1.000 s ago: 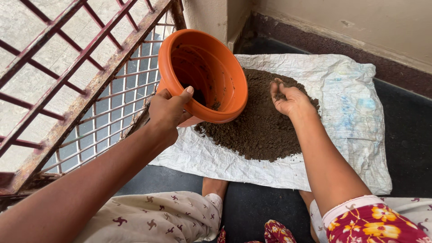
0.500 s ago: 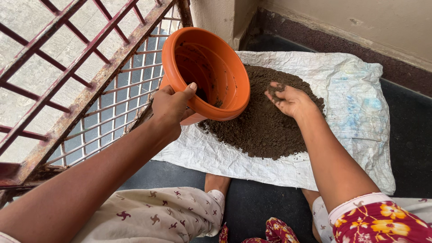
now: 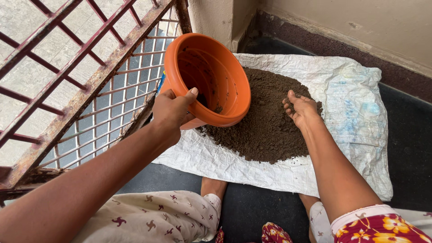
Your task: The person mixes soil by hand on a white plastic sheet and then fills an orange plastic pot with the mixture.
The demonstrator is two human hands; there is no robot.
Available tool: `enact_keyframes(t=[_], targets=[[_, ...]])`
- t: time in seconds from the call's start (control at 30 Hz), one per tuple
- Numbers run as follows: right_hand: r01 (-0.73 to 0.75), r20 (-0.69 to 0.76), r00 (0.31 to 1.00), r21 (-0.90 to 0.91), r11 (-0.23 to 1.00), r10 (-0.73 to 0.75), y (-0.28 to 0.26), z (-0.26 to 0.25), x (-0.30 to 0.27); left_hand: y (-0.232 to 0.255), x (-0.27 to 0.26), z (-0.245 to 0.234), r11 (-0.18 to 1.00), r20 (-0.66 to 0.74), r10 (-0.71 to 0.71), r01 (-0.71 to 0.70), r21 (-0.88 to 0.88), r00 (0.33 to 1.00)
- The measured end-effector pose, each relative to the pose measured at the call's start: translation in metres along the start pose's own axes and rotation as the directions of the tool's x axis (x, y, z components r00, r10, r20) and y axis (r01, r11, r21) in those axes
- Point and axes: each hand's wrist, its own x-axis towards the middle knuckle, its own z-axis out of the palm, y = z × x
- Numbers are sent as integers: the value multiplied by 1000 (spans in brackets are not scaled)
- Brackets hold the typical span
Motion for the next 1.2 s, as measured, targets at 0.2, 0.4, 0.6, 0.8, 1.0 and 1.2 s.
enact_keyframes(t=[0.2,0.4,0.6,0.8,1.0,1.2], targets=[[222,17,975,-201,954,-223,10,4,3,-2,4,5,1000,-7,0,0,-7,1000],[405,42,899,-465,787,-437,22,6,10,-1,3,8,999,-10,-31,31,27,999],[275,74,959,-486,829,-275,18,5,24,0,2,6,1000,16,-28,28,-12,999],[280,192,959,-518,808,-209,6,8,5,3,-1,2,999,21,-48,48,7,999],[290,82,950,-584,758,-300,-8,13,-27,4,-4,-4,999,48,-41,42,-11,998],[419,213,886,-747,516,-412,-30,20,-69,1,1,-9,1000,103,-4,5,-8,995]])
